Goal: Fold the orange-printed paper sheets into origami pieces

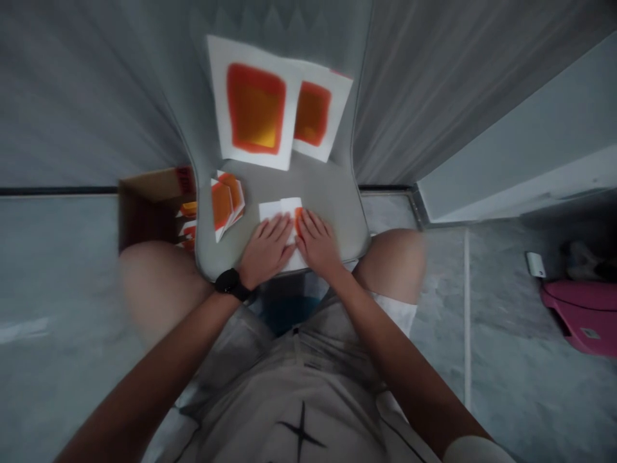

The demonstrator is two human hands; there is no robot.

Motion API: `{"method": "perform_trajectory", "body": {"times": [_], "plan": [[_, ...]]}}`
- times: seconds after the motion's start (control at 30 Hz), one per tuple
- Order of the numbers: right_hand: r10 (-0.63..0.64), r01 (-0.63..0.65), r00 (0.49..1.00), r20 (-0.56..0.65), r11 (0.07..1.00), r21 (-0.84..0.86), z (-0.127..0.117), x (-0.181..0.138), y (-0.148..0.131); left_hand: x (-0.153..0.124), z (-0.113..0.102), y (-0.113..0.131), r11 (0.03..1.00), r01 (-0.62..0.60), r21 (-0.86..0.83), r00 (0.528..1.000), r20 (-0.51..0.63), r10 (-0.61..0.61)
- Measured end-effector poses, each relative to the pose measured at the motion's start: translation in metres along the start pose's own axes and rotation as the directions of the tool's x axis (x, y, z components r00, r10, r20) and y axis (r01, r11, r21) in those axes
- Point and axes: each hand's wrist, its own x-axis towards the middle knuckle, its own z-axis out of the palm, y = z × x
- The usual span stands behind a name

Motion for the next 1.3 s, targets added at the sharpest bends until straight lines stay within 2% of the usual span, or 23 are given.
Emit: {"method": "perform_trajectory", "body": {"times": [0.13,0.43,0.8,1.03,1.1,1.17,1.23,1.3], "plan": [[-0.055,0.055,0.998,0.024,0.998,-0.001,0.000,0.000,0.002,0.000,-0.001,-0.001,1.000,0.002,-0.013,1.000,-0.008,-0.002],[-0.087,0.093,0.992,0.094,0.994,-0.057,-0.010,0.005,0.006,-0.001,0.001,0.000,0.999,0.007,-0.039,0.999,-0.043,-0.008],[-0.111,0.134,0.975,0.191,0.985,-0.111,-0.018,0.044,0.021,-0.003,0.006,-0.006,0.999,0.005,-0.041,0.995,-0.099,-0.009],[-0.085,0.111,0.973,0.215,0.988,-0.111,-0.020,0.060,0.024,-0.003,0.005,-0.004,0.998,0.002,-0.060,0.995,-0.098,-0.008],[-0.042,0.060,0.986,0.160,0.992,-0.111,-0.017,0.056,0.019,-0.003,0.003,-0.002,0.998,0.019,-0.065,0.994,-0.106,-0.026],[0.046,-0.044,0.999,0.027,0.994,-0.100,-0.014,0.051,0.013,-0.003,0.002,-0.001,0.997,0.037,-0.070,0.993,-0.106,-0.044],[0.161,-0.168,0.979,-0.126,0.985,-0.042,-0.010,0.046,0.009,-0.003,0.001,-0.001,0.996,0.044,-0.074,0.993,-0.103,-0.052],[0.289,-0.278,0.938,-0.194,0.957,0.082,-0.008,0.047,0.007,-0.001,0.001,-0.002,0.996,0.040,-0.078,0.993,-0.109,-0.049]]}}
